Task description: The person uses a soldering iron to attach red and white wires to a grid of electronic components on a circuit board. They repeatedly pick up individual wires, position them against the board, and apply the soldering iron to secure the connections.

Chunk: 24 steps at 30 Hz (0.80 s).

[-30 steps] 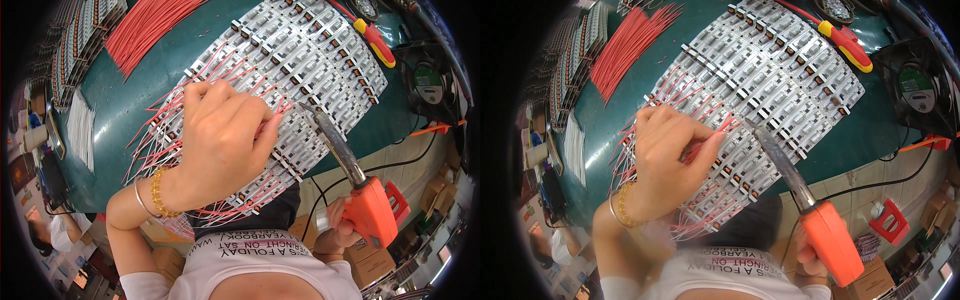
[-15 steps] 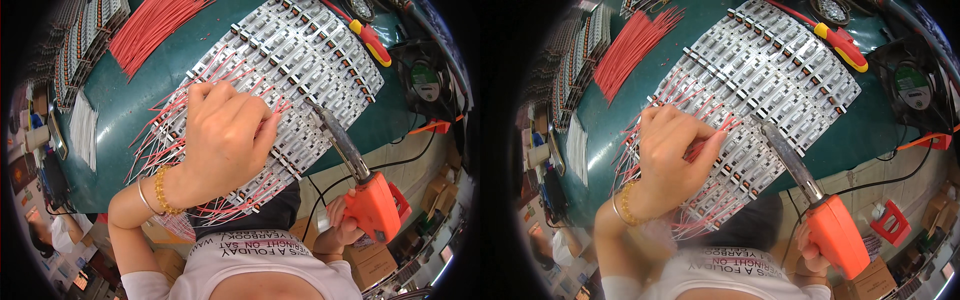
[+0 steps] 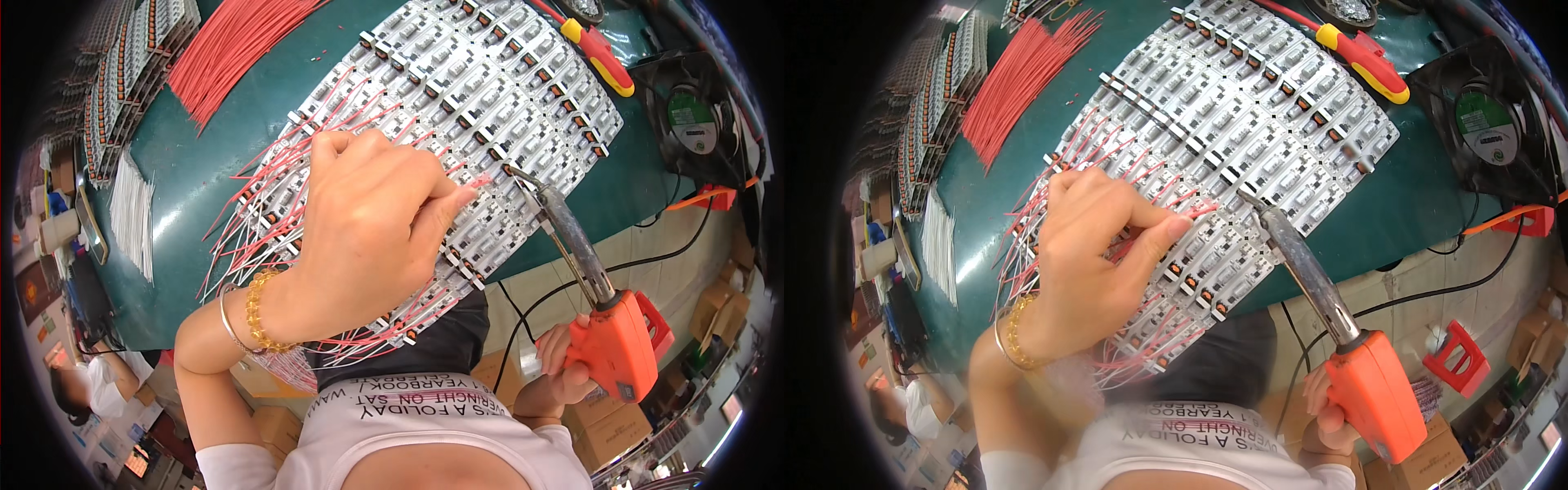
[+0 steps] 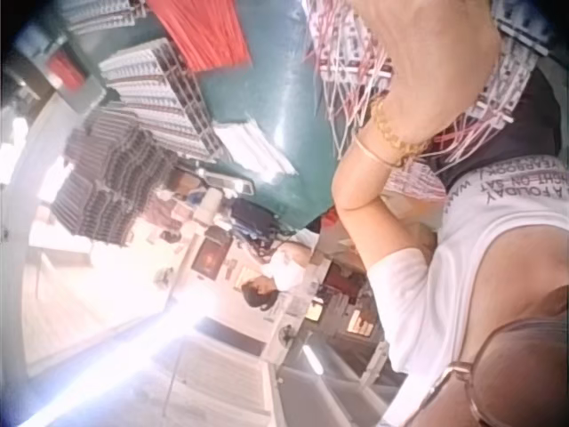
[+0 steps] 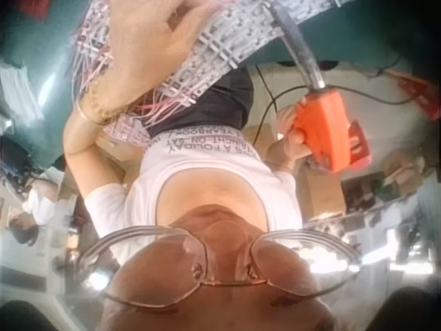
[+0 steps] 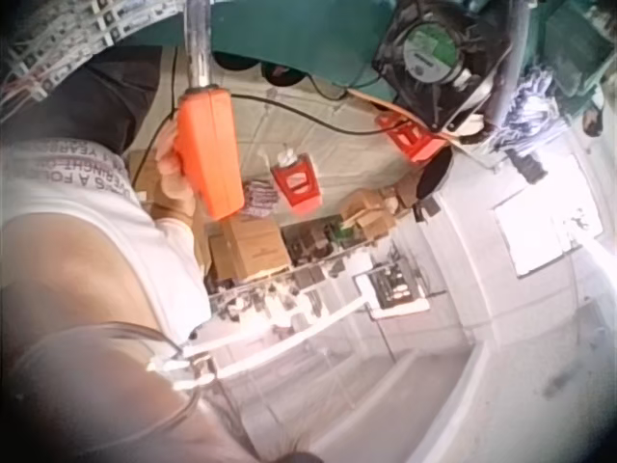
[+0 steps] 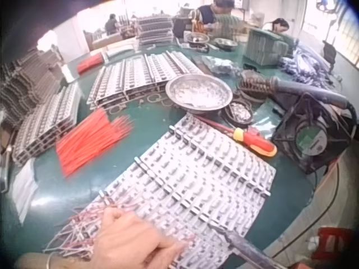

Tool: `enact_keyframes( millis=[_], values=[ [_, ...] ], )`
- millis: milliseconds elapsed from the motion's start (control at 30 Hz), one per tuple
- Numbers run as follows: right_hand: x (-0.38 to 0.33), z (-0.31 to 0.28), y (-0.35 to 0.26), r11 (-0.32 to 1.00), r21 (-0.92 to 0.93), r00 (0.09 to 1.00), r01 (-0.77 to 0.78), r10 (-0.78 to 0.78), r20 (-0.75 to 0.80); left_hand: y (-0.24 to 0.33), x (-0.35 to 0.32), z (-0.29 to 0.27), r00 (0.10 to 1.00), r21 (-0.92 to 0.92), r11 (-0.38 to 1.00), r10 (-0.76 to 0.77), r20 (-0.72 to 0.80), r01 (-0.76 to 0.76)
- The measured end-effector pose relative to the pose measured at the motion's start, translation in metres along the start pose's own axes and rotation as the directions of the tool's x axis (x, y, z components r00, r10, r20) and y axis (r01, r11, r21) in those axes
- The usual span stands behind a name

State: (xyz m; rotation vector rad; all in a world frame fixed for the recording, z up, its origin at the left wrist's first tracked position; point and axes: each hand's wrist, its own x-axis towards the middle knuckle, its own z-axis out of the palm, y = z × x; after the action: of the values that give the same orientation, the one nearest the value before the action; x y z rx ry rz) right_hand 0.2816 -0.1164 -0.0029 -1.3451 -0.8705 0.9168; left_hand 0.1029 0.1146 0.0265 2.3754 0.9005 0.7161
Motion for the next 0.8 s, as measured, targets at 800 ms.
enact_keyframes(
  millis=[800],
  values=[
    [-0.012,-0.004,-0.008,0.982,-0.053,0.983,-0.184,0.182,-0.037,-0.007,-0.007,0.017,0.996,0.052,0.995,0.082,-0.035,-0.081]
  ],
)
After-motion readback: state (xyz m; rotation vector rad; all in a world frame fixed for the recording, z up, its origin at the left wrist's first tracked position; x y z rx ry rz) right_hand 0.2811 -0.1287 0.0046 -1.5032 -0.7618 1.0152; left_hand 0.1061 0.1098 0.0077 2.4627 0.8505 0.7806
